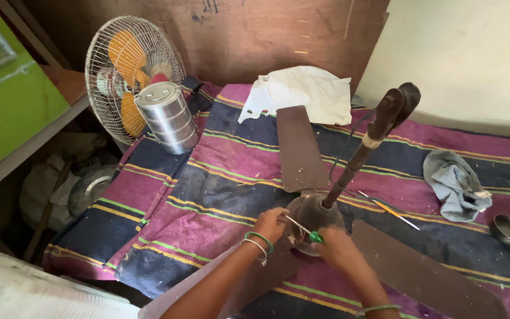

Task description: The person uses a green screwdriver to tighten screws on the central hub of a ceiling fan lying on a striped cloth. They repeatedly rotate the fan and adjust the blades while working on the motor housing.

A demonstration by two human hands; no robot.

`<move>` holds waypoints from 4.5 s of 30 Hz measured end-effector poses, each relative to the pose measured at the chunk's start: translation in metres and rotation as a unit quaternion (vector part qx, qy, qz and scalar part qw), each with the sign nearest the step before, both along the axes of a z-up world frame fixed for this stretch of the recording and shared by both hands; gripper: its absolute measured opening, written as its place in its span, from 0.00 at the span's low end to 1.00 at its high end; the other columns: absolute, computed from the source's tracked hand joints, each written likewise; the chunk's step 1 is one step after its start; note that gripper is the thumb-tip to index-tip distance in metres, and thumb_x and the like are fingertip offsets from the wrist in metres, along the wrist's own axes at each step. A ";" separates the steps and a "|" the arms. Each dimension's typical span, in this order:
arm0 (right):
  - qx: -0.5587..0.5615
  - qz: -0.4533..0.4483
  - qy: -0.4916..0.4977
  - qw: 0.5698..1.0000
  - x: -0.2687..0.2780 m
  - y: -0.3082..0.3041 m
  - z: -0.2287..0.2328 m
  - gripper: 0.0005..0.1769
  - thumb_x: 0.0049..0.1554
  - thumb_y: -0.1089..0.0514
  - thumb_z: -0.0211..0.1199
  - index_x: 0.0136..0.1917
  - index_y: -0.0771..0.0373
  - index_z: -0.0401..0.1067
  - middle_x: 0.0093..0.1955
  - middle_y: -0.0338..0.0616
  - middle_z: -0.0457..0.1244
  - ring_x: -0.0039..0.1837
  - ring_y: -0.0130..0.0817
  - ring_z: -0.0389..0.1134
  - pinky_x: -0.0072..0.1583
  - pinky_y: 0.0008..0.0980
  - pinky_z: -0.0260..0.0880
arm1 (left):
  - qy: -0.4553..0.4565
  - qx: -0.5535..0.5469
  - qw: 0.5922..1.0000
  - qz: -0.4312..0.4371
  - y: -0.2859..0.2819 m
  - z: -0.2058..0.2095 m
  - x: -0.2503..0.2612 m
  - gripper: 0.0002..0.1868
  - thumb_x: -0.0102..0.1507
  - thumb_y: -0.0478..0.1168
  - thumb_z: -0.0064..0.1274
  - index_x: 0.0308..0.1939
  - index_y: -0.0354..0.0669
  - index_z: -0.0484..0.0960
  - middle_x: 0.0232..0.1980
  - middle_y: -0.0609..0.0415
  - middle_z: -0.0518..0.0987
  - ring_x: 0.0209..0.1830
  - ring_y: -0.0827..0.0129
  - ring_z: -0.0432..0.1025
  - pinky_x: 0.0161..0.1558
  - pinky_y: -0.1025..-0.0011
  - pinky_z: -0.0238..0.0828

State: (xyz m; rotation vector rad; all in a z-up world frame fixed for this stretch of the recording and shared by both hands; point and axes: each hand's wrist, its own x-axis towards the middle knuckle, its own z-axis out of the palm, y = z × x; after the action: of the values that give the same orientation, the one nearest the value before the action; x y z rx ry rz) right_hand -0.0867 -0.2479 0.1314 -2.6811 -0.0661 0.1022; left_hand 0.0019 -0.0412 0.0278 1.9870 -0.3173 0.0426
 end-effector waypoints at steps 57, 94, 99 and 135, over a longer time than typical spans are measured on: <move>-0.221 0.175 -0.056 0.958 0.059 0.059 0.004 0.07 0.43 0.62 0.71 0.38 0.62 0.79 0.41 0.55 0.70 0.46 0.53 0.74 0.47 0.47 0.76 | -0.110 0.312 0.937 -0.116 -0.032 -0.054 0.018 0.09 0.59 0.43 0.54 0.30 0.43 0.87 0.35 0.40 0.83 0.39 0.43 0.79 0.45 0.47 0.75; -0.116 0.183 -0.149 0.965 0.032 0.064 0.031 0.17 0.39 0.66 0.68 0.45 0.63 0.74 0.52 0.51 0.66 0.57 0.52 0.68 0.56 0.45 0.72 | -0.077 0.305 0.935 -0.167 -0.028 -0.053 0.035 0.12 0.60 0.49 0.56 0.41 0.49 0.86 0.41 0.42 0.84 0.42 0.42 0.78 0.47 0.48 0.75; -0.223 0.252 -0.053 0.940 0.060 0.063 0.029 0.13 0.39 0.59 0.73 0.40 0.63 0.79 0.46 0.53 0.69 0.51 0.51 0.72 0.52 0.45 0.74 | 0.027 0.317 0.932 -0.174 -0.034 -0.036 0.030 0.20 0.59 0.54 0.56 0.52 0.54 0.83 0.50 0.41 0.82 0.52 0.42 0.76 0.54 0.49 0.72; -0.213 0.152 -0.101 0.960 0.052 0.049 0.004 0.08 0.47 0.56 0.70 0.39 0.61 0.79 0.46 0.53 0.70 0.50 0.50 0.74 0.48 0.44 0.76 | -0.123 0.331 0.912 -0.210 -0.031 -0.061 0.037 0.14 0.65 0.49 0.53 0.39 0.45 0.86 0.42 0.43 0.84 0.45 0.44 0.78 0.48 0.49 0.75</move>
State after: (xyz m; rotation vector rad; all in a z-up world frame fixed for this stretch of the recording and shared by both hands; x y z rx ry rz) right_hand -0.0342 -0.1993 0.1350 -3.0810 -0.5825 -0.0718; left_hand 0.0385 -0.0726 -0.0331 2.5378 -1.0302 -0.1061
